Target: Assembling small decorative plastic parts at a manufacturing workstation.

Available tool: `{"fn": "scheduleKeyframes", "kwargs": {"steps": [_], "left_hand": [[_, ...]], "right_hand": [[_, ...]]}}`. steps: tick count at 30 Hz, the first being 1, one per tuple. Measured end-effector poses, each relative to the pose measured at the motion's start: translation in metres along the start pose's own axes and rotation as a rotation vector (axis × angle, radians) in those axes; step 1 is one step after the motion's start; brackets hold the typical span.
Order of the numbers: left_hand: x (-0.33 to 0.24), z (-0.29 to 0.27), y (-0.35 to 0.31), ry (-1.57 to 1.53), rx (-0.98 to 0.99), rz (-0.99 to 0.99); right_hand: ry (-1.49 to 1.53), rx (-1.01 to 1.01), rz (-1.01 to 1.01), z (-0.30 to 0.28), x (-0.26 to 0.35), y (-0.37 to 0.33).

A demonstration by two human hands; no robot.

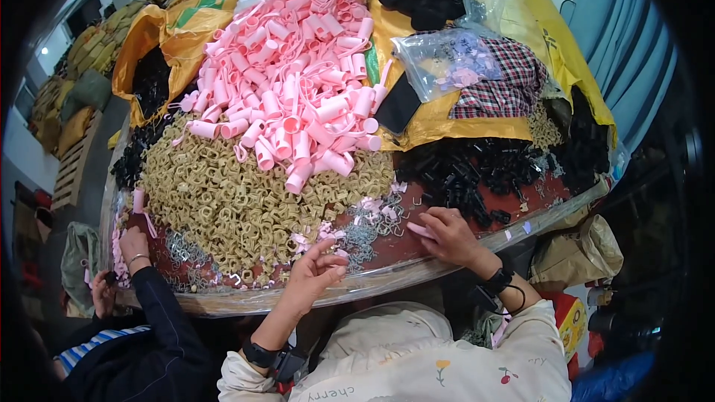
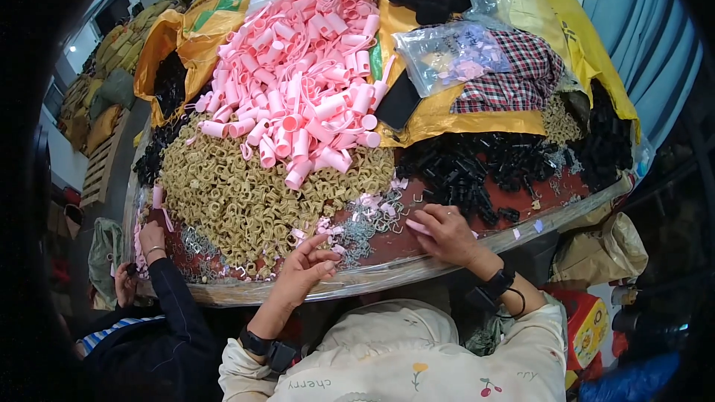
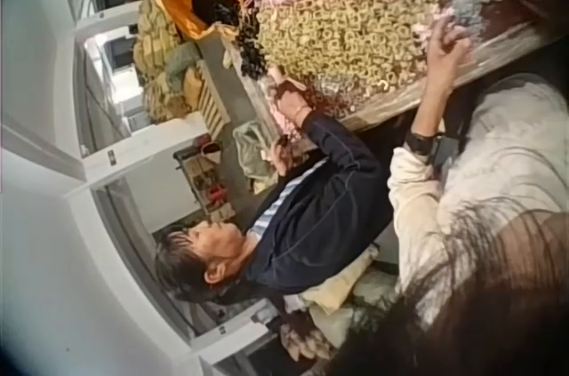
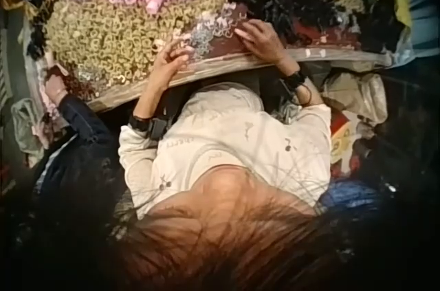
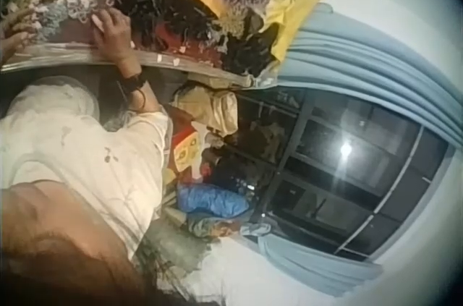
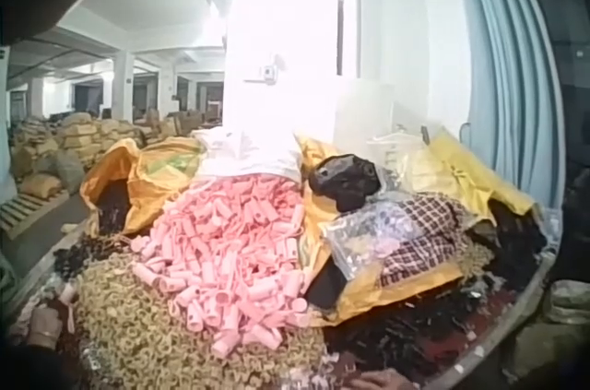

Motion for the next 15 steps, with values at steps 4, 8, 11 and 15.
{"fn": "scheduleKeyframes", "kwargs": {"steps": [4,8,11,15], "left_hand": [[0.009,-0.023,-0.004,0.056,-0.065,0.101],[0.004,-0.039,-0.014,0.238,-0.172,0.188],[-0.011,-0.035,-0.022,0.513,-0.241,0.248],[-0.027,-0.027,-0.025,0.977,-0.324,0.425]], "right_hand": [[-0.278,0.251,0.028,0.013,-0.01,-0.012],[-0.243,0.122,0.129,0.006,-0.002,-0.001],[-0.217,0.089,0.086,0.013,0.009,0.018],[-0.029,0.169,-0.102,0.053,0.037,0.043]]}}
Point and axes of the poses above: each hand's wrist, its own y-axis towards the middle knuckle, its own z-axis out of the palm, x = y × z, the point moved 4 cm from there along y, towards the middle knuckle, and after that the axes turned 6 degrees about y, right-handed, at the moved point
